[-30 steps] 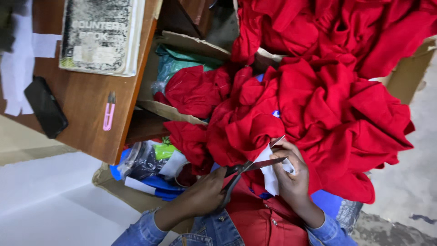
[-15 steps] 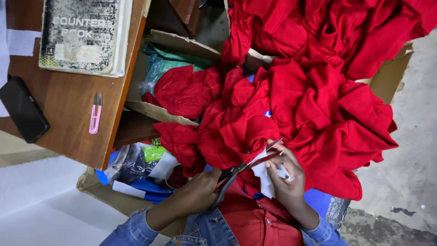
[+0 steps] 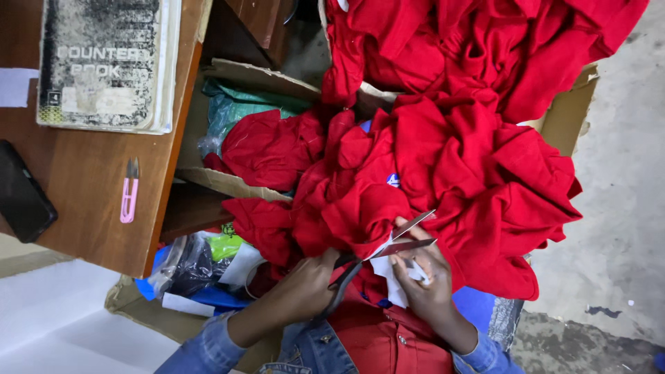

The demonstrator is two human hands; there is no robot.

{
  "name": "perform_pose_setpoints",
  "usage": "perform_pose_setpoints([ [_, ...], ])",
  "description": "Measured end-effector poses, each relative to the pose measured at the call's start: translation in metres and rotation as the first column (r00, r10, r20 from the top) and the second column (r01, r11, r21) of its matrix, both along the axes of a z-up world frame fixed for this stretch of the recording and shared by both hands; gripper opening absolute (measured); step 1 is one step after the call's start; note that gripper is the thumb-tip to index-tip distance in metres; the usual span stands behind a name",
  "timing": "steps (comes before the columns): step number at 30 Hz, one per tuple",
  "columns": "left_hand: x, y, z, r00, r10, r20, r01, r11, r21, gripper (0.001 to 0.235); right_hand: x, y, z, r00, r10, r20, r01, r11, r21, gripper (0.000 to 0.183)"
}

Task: The person sits with a pile of red garments on their lap and uses scissors to cut white tags from the clothing. They repeatedly pick up garments, cut the tags, and place the items back into the pile.

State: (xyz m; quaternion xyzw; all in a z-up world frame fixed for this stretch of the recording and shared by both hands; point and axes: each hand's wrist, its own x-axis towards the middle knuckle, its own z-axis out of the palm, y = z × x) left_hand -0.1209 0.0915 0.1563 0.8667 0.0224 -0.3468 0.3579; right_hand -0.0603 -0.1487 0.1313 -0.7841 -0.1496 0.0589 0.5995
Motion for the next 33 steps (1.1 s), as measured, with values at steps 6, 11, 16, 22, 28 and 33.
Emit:
perform_pose_setpoints([
  [6,0.033,-0.013,-0.018,0.983,0.152,0.104,-0.133,0.976,-0.170,0.015,0.010,-0.014,-0.022,0.999,0.045,0.001,-0.045,0.996,0.076,0.013],
  [11,0.102,-0.012,-0.040,0.783,0.489,0.385,-0.387,0.867,-0.315,0.072,0.019,-0.054,-0.045,0.960,-0.006,-0.281,0.077,0.967,0.242,0.008],
  [16,0.114,-0.047,-0.123,0.825,0.398,0.400,-0.356,0.917,-0.179,0.087,0.042,-0.092,-0.019,0.928,-0.241,-0.284,0.295,0.941,0.165,0.004],
  [22,0.106,-0.014,-0.156,0.683,0.380,0.623,-0.373,0.916,-0.149,0.059,0.054,-0.087,-0.004,0.928,-0.257,-0.268,0.278,0.960,0.040,0.008],
  [28,0.125,0.118,-0.052,0.426,0.366,0.828,-0.666,0.746,0.013,0.040,0.051,-0.119,-0.084,0.887,-0.279,-0.368,0.254,0.960,-0.116,0.011],
  [33,0.123,0.150,0.021,0.214,0.170,0.962,-0.784,0.617,0.065,0.051,0.066,-0.085,-0.022,0.879,-0.286,-0.383,0.236,0.956,-0.172,0.011],
])
